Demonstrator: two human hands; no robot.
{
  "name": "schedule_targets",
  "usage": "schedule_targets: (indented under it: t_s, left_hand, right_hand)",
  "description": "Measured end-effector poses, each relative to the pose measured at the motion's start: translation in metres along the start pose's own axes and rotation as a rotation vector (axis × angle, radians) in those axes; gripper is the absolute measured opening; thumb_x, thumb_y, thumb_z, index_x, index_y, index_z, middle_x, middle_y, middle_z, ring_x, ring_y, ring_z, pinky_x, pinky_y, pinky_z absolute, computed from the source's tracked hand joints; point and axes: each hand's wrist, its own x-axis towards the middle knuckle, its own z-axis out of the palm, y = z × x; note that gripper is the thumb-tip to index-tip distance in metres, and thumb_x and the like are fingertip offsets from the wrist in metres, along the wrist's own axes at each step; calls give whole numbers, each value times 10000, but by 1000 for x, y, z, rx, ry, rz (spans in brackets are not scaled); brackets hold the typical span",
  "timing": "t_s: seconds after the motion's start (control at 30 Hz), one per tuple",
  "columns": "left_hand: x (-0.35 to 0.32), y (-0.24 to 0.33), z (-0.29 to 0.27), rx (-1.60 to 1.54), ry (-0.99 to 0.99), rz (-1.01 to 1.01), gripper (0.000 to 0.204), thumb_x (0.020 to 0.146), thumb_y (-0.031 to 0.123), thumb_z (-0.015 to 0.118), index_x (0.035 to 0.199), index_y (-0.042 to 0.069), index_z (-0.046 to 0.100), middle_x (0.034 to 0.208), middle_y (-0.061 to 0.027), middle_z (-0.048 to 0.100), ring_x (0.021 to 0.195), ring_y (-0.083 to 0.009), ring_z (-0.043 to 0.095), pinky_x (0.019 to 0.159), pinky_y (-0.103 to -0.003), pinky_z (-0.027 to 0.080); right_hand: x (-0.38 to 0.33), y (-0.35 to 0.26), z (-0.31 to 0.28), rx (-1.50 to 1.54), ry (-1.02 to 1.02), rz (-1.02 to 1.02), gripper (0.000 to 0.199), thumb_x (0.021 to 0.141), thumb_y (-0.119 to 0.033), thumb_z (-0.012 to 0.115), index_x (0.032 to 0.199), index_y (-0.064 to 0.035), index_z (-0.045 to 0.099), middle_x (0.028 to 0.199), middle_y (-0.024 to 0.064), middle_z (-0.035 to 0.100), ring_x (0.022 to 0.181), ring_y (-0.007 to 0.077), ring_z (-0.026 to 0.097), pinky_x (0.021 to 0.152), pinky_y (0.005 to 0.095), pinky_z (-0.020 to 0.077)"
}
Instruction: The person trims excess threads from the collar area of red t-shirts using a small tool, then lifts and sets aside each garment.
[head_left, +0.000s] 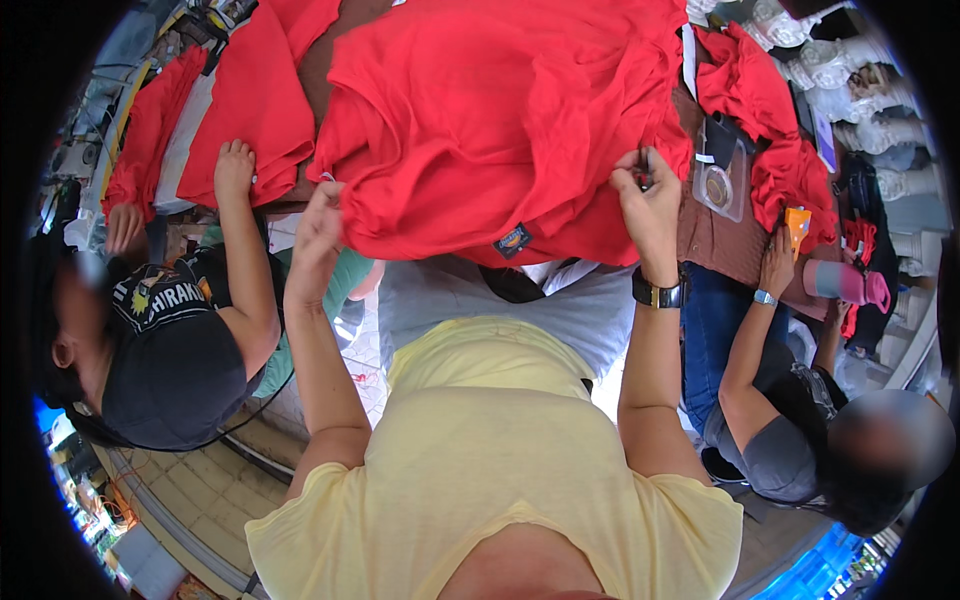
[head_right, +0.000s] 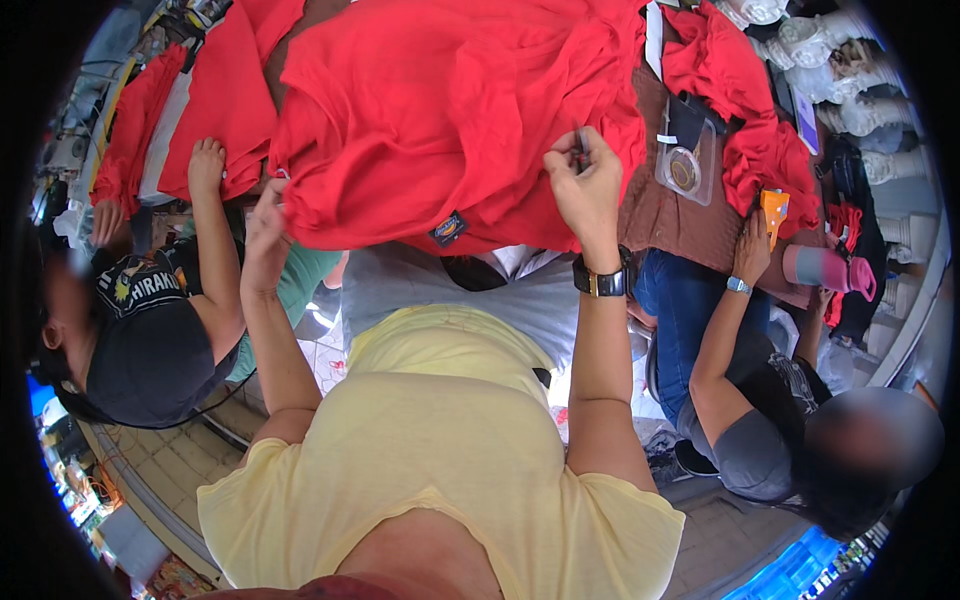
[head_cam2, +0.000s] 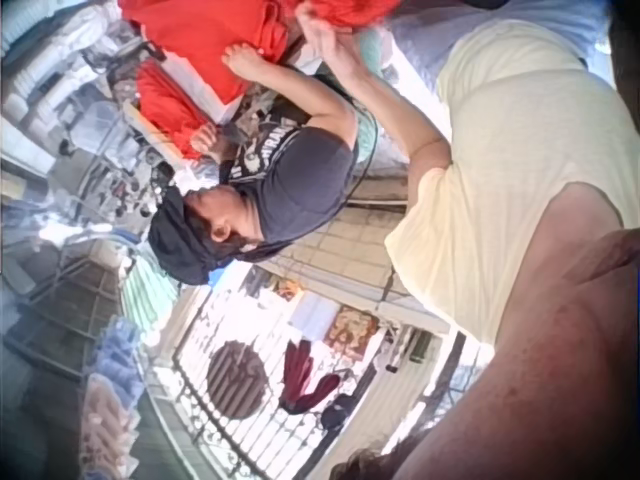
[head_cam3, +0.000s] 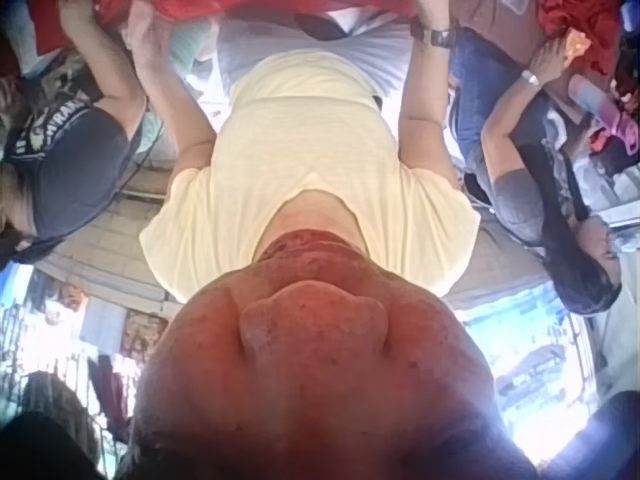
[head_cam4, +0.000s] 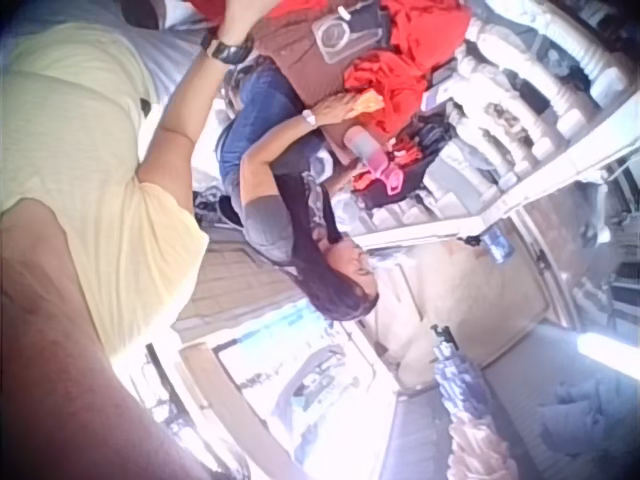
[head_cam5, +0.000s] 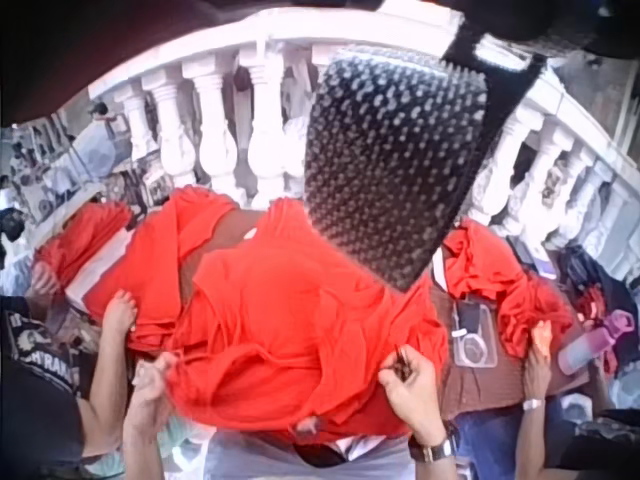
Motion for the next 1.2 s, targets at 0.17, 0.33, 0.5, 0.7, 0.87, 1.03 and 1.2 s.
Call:
schedule_targets:
  t_s: [0.17,0.33,0.5,0.7,0.87,1.03,1.2]
  left_hand:
    - [-6,-6,24,304,-68,-138,333,984,118,626,1283,-19,572,951,5,605,840,-65,521,851,-217,405]
    - [-5,4,26,378,-95,95,349,991,131,609,1298,-31,568,1152,-75,614,1043,-117,562,947,-262,405]
    - [-15,20,27,176,47,90,405,985,79,578,1356,-65,507,1322,-133,592,1253,-185,550,1060,-290,390]
    - [9,13,23,656,132,238,493,949,-73,528,1430,-54,419,1150,-123,641,919,-167,644,876,-282,488]
    - [93,44,52,376,79,381,447,967,49,570,1398,-28,482,1009,-131,670,865,-194,654,843,-317,509]
    - [178,111,102,686,22,679,599,998,85,580,1500,-53,284,1292,-138,596,1162,-240,628,1011,-314,478]
    - [182,68,77,1269,70,737,326,928,236,712,1173,35,632,1105,-130,634,1048,-293,650,949,-354,504]
  right_hand:
    - [7,-29,18,180,112,-57,247,839,-118,784,1023,-3,667,894,0,645,587,-11,385,475,195,271]
    - [20,-44,63,-57,-114,-376,540,790,-253,857,1223,-22,632,1123,99,665,783,161,647,652,291,512]
    - [15,-15,60,-128,-182,-224,266,827,-144,776,1053,-28,696,874,49,676,780,170,627,699,316,501]
    - [32,-22,-8,-33,408,-182,212,859,-140,768,861,13,621,772,-19,572,671,69,453,605,234,392]
    - [93,-46,-20,-114,71,-135,187,898,-175,761,904,-11,671,758,-16,634,661,40,521,613,208,419]
    - [155,-73,-20,46,3,-587,414,942,-326,681,1194,1,643,1095,74,693,963,188,630,863,345,523]
    - [103,-48,-23,-279,-139,-333,293,900,-177,747,1127,1,696,989,34,741,906,99,648,797,243,492]
